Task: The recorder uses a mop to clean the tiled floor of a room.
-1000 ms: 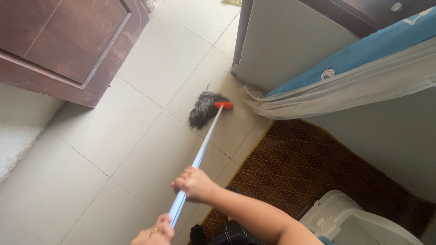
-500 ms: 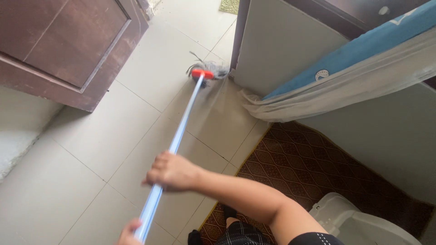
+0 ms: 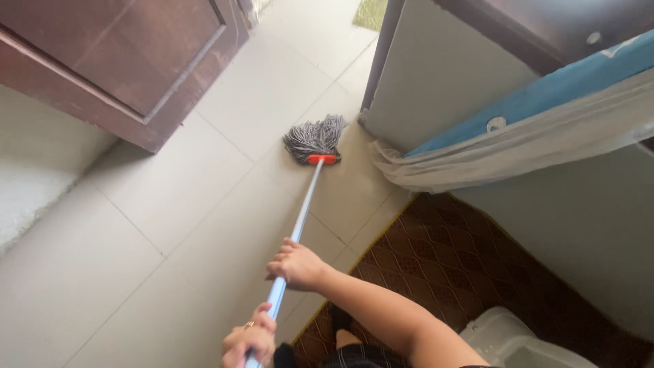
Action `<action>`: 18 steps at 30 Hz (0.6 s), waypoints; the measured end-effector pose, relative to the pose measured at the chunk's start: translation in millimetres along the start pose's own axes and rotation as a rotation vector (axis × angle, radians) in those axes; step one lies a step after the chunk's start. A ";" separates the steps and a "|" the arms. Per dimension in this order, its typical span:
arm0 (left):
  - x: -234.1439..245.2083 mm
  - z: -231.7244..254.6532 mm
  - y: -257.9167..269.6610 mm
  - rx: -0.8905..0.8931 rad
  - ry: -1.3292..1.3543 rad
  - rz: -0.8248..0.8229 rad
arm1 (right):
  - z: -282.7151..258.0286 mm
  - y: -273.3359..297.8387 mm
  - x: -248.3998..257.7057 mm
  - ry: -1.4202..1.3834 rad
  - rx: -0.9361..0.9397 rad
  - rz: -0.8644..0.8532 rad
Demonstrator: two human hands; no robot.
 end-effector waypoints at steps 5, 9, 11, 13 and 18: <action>-47.1 -20.4 -80.6 0.205 0.240 -0.069 | 99.2 -3.3 -25.9 0.004 -0.394 -0.149; -27.4 5.8 -75.7 0.156 0.274 -0.028 | 75.1 -20.9 -26.8 -0.012 -0.180 0.101; 0.9 54.9 -65.6 0.193 0.197 -0.103 | 22.2 -43.1 -26.5 -0.153 -0.190 0.018; 26.9 85.2 -33.5 0.246 0.193 -0.188 | -29.2 -46.3 -32.7 -0.173 -0.162 0.001; 126.2 108.5 114.4 0.359 -0.322 -0.356 | -158.0 -57.1 -90.2 -0.174 -0.049 -0.103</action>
Point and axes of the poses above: each hand's wrist, its own y-axis away from the middle knuckle, its own x-axis out of the back of the hand, z = x × y, the point moved 1 cm from there along -y, towards the middle knuckle, and after that the axes turned 14 degrees about -z, right-handed, at the moved point
